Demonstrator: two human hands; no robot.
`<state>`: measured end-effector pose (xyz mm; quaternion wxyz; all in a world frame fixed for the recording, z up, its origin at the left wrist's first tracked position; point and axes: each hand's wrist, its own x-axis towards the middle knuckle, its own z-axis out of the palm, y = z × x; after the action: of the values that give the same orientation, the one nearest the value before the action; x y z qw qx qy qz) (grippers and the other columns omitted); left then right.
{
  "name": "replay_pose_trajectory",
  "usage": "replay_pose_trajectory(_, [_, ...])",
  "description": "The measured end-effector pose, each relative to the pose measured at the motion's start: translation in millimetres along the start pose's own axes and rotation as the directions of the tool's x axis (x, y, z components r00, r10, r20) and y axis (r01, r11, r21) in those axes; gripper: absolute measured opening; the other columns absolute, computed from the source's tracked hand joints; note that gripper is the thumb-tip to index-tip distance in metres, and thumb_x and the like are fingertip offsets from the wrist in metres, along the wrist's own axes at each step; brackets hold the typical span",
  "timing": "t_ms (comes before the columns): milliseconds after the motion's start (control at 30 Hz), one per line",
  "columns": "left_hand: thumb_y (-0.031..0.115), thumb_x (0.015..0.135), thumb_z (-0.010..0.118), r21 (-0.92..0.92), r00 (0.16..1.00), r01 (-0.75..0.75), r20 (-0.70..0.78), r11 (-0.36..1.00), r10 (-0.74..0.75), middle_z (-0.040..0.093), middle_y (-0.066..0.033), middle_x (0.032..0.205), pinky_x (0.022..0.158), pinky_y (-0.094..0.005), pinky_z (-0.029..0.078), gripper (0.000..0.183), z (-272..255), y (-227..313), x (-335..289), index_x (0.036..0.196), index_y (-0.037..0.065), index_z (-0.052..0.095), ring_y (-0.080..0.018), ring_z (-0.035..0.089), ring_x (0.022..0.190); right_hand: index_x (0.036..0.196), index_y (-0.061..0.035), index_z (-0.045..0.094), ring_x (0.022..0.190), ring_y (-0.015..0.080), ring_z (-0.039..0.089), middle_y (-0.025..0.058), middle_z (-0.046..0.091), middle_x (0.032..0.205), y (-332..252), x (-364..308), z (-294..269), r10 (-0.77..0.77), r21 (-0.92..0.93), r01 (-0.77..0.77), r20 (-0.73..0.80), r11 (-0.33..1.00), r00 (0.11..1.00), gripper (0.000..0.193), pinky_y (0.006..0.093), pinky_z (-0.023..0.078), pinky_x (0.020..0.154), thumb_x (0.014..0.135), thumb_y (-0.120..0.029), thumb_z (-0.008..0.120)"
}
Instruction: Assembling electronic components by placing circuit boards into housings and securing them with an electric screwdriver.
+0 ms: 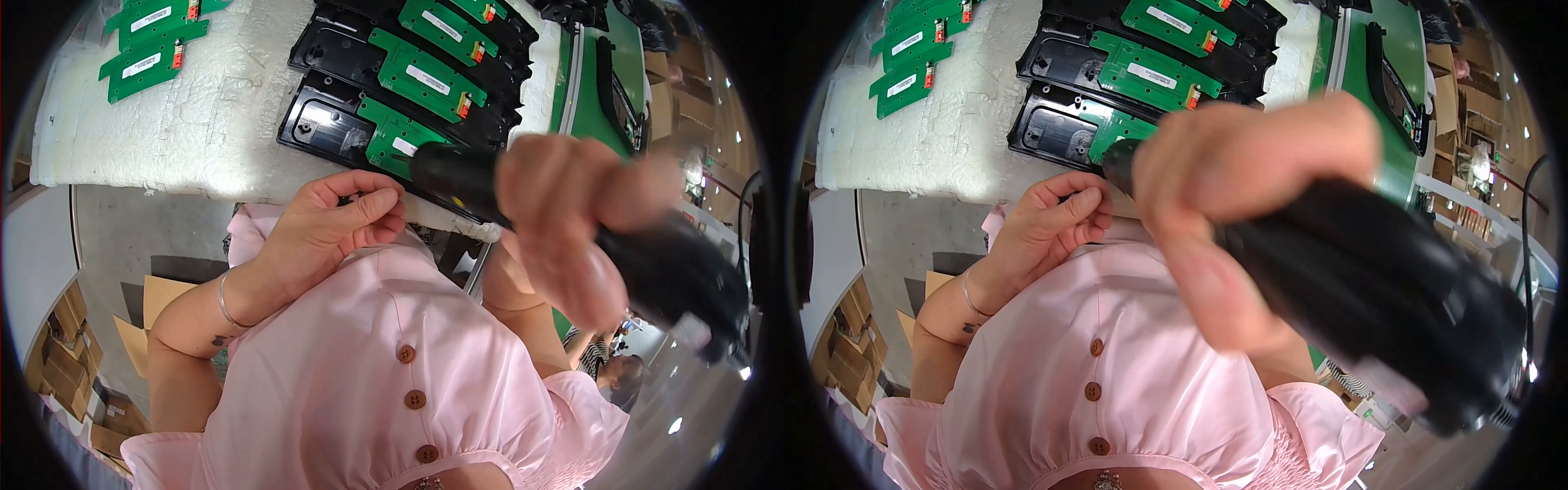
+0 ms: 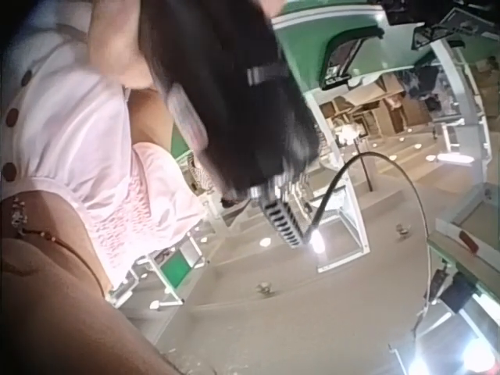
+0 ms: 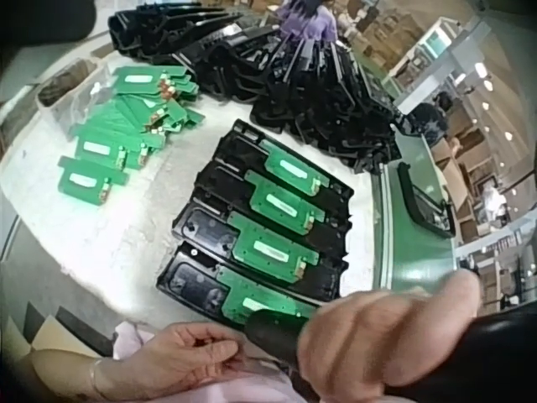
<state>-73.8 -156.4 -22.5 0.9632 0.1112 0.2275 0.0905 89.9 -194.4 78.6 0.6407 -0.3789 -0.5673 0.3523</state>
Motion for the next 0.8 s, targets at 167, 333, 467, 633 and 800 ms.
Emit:
replay_pose_trajectory(167, [0.012,0.086,0.056,-0.091,0.999,0.003,-0.053,0.996,-0.008,0.060,-0.0084,0.090,0.073,-0.0230,0.050,0.018,8,6,4,0.100,0.001,0.056,-0.0144,0.060,0.081,0.085,-0.0116,0.042,0.040,0.0016,0.046,-0.0075,0.050,0.048,-34,-3,-12,-0.046,0.129,0.035,0.085,0.991,0.995,0.026,0.0141,0.036,0.047,0.066,-0.002,0.058])
replay_pose_trajectory(333, [0.013,0.086,0.055,-0.143,1.000,0.010,0.014,0.990,-0.009,0.060,-0.0075,0.090,0.072,-0.0220,0.049,0.018,8,1,7,0.101,0.001,0.056,-0.0135,0.060,0.081,0.082,-0.0131,0.046,0.042,0.0013,0.048,-0.0084,0.052,0.051,-37,-11,-9,-0.077,0.127,0.079,-0.023,0.989,0.997,0.027,0.0139,0.039,0.049,0.064,-0.003,0.063])
replay_pose_trajectory(467, [0.014,0.087,0.054,-0.226,0.996,0.065,0.078,0.972,-0.049,0.060,-0.0046,0.088,0.071,-0.0209,0.049,0.018,9,-3,10,0.101,0.004,0.056,-0.0109,0.059,0.078,0.081,-0.0137,0.046,0.042,0.0009,0.048,-0.0084,0.052,0.051,-36,-13,-10,-0.072,0.147,0.071,0.001,0.987,0.997,0.027,0.0130,0.038,0.049,0.065,-0.003,0.064])
replay_pose_trajectory(633, [0.017,0.087,0.054,-0.206,0.991,0.098,0.106,0.974,-0.077,0.060,-0.0028,0.087,0.071,-0.0206,0.049,0.017,13,-5,14,0.099,0.005,0.057,-0.0093,0.058,0.078,0.080,-0.0143,0.045,0.042,0.0007,0.047,-0.0083,0.051,0.051,-39,-20,-8,-0.091,0.151,0.100,-0.068,0.983,0.994,0.027,0.0124,0.038,0.049,0.065,-0.004,0.065])
replay_pose_trajectory(800, [0.022,0.088,0.053,-0.195,0.989,0.122,0.110,0.973,-0.102,0.060,-0.0076,0.092,0.075,-0.0228,0.049,0.025,11,-9,15,0.103,0.002,0.055,-0.0133,0.059,0.083,0.083,-0.0144,0.044,0.044,0.0037,0.046,-0.0067,0.051,0.054,-28,-26,-12,-0.089,0.100,0.090,-0.014,0.991,0.996,0.027,0.0159,0.038,0.048,0.068,-0.006,0.065])
